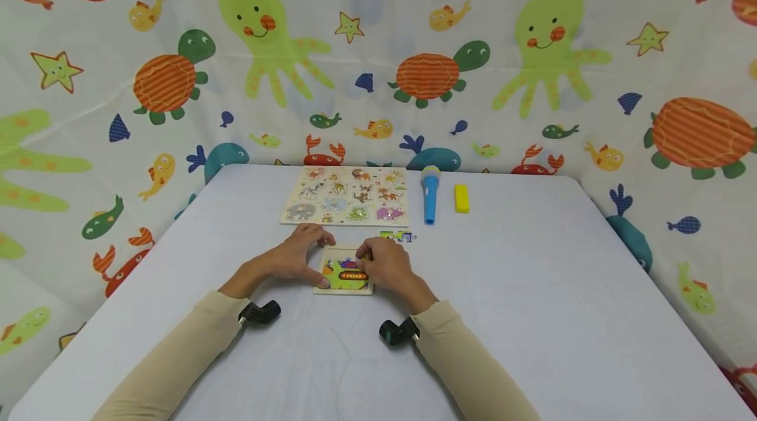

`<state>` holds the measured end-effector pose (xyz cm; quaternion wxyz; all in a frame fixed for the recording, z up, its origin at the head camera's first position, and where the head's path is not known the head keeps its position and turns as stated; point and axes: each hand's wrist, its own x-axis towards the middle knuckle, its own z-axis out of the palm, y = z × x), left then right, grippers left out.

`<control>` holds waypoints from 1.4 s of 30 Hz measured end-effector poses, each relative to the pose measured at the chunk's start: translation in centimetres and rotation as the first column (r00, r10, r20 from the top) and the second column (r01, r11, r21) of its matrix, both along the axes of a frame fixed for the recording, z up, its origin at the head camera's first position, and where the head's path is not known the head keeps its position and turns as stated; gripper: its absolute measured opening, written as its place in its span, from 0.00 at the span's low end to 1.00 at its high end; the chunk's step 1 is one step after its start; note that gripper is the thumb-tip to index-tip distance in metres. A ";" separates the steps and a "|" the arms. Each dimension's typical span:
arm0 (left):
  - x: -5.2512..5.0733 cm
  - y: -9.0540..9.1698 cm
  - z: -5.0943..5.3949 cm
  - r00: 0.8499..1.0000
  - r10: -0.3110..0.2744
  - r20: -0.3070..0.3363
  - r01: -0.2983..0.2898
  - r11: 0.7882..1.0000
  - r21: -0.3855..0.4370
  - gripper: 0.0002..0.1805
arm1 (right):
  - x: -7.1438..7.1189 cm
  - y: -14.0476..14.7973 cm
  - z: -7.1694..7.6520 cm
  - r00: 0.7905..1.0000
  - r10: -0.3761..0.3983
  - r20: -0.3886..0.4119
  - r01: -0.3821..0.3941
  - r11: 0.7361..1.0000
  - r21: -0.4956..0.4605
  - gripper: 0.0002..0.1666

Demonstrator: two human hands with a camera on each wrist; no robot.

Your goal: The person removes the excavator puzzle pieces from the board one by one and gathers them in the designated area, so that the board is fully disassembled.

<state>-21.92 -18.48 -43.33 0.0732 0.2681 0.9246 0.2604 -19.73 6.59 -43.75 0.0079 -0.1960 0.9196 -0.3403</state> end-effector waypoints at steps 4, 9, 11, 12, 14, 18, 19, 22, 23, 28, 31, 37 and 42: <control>0.0 0.0 -0.1 1.000 0.000 -0.002 0.000 1.000 0.002 0.46 | 0.0 0.0 0.1 1.000 0.000 -0.001 0.000 1.000 -0.002 0.05; -0.1 0.0 0.0 1.000 -0.001 -0.005 0.001 1.000 0.002 0.45 | -0.1 0.0 0.1 1.000 0.002 -0.013 -0.002 1.000 -0.010 0.05; -0.1 0.0 0.0 1.000 -0.002 -0.007 0.002 1.000 0.005 0.45 | -0.1 0.0 0.1 1.000 0.002 -0.011 -0.002 1.000 -0.007 0.05; -0.1 0.0 0.0 1.000 -0.003 -0.007 0.003 1.000 0.006 0.45 | -0.1 0.0 0.1 1.000 0.000 -0.005 0.000 1.000 -0.004 0.06; -0.1 0.0 0.0 1.000 -0.007 -0.010 0.007 1.000 0.011 0.45 | -0.1 0.0 0.1 1.000 -0.007 0.011 0.007 1.000 0.002 0.07; -0.2 0.0 -0.1 1.000 -0.008 -0.011 0.008 1.000 0.013 0.45 | -0.2 -0.1 0.1 0.999 -0.021 0.041 0.020 1.000 0.011 0.10; -0.2 0.0 -0.1 1.000 -0.008 -0.011 0.008 1.000 0.012 0.45 | -0.2 -0.1 0.1 0.999 -0.022 0.044 0.021 1.000 0.010 0.10; -0.2 0.0 0.0 1.000 -0.004 -0.008 0.005 1.000 0.010 0.45 | -0.1 0.0 0.1 0.999 -0.021 0.046 0.021 1.000 0.003 0.10; -0.1 0.0 0.0 1.000 -0.002 -0.006 0.002 1.000 0.008 0.45 | -0.1 0.0 0.1 0.999 -0.021 0.048 0.021 1.000 0.001 0.10; -0.2 0.0 -0.3 1.000 0.006 0.000 -0.006 1.000 0.000 0.45 | 0.0 0.2 0.1 0.998 -0.013 0.066 0.014 1.000 -0.018 0.09; -0.3 0.0 -0.5 1.000 0.006 -0.010 -0.005 1.000 0.006 0.45 | 0.0 0.2 0.1 0.998 -0.011 0.065 0.014 0.999 -0.035 0.08; 0.1 -0.1 -0.5 0.999 0.024 -0.023 -0.024 1.000 0.005 0.46 | 0.2 0.3 0.0 0.998 -0.006 0.057 0.009 0.998 -0.055 0.10; 0.4 -0.2 -0.5 0.999 0.036 -0.038 -0.036 0.999 0.005 0.46 | 0.4 0.1 -0.2 0.999 -0.017 0.032 0.018 0.999 -0.045 0.10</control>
